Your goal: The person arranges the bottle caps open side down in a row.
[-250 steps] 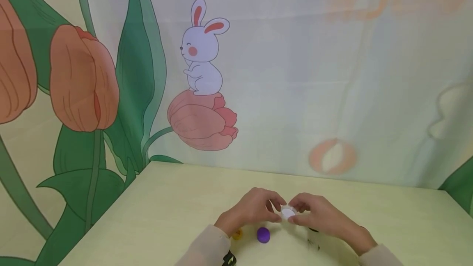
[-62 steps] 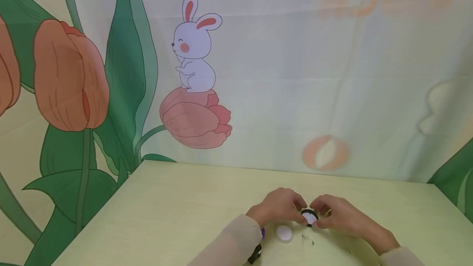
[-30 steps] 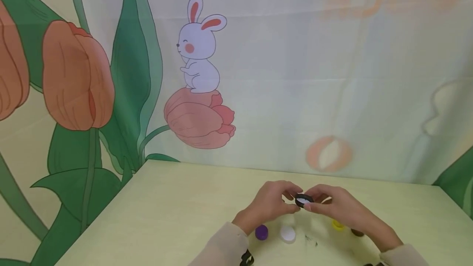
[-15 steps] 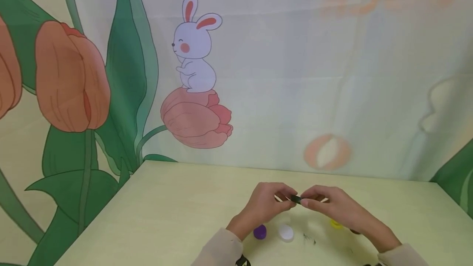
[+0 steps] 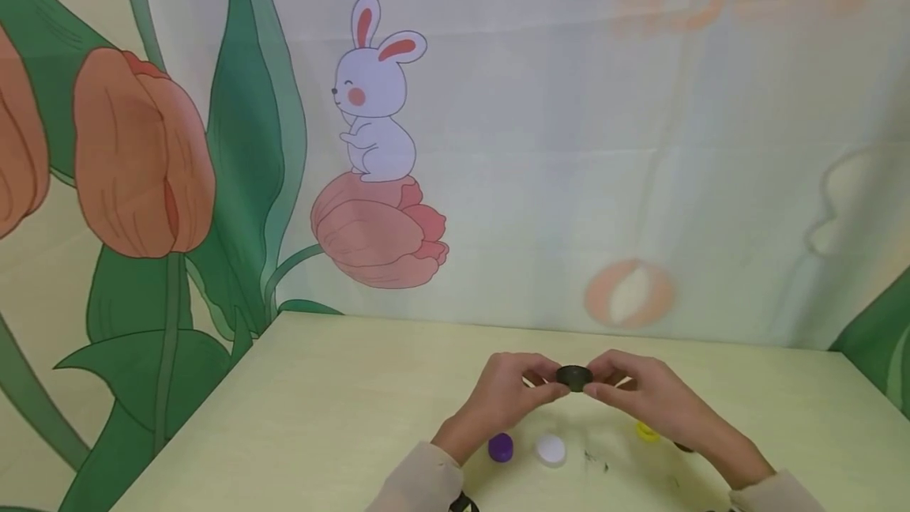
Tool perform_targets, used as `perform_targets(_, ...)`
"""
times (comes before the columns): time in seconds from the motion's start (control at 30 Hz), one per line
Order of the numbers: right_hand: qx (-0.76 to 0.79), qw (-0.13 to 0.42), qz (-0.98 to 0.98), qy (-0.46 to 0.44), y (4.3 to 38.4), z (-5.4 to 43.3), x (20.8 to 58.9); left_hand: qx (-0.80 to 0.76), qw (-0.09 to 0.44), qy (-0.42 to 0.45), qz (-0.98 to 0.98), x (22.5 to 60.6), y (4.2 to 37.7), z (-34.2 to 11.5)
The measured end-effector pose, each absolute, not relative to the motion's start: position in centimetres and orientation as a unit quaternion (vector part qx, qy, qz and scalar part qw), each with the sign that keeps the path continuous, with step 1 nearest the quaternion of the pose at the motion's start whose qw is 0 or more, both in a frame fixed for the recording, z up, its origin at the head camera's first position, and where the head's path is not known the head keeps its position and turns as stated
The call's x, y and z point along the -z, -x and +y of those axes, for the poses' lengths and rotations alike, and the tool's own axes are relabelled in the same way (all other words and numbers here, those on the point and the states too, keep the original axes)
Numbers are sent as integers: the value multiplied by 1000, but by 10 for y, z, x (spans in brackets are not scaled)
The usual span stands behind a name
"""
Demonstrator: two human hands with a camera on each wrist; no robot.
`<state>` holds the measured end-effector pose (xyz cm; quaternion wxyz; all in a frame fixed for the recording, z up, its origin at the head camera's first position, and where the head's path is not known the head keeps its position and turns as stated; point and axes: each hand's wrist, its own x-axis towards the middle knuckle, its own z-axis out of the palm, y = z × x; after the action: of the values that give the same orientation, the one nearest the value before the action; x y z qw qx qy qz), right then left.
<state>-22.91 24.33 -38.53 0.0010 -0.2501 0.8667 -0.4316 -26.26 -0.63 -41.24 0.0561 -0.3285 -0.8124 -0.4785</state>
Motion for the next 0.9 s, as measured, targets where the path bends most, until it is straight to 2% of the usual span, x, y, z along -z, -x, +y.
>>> perform_targets(0.53, 447, -6, 862, 237, 227, 245, 390, 493, 52, 337, -801, 411, 258, -4)
perform_targets(0.9, 450, 18, 860, 240, 228, 246, 391, 476, 69, 363, -798, 411, 257, -4)
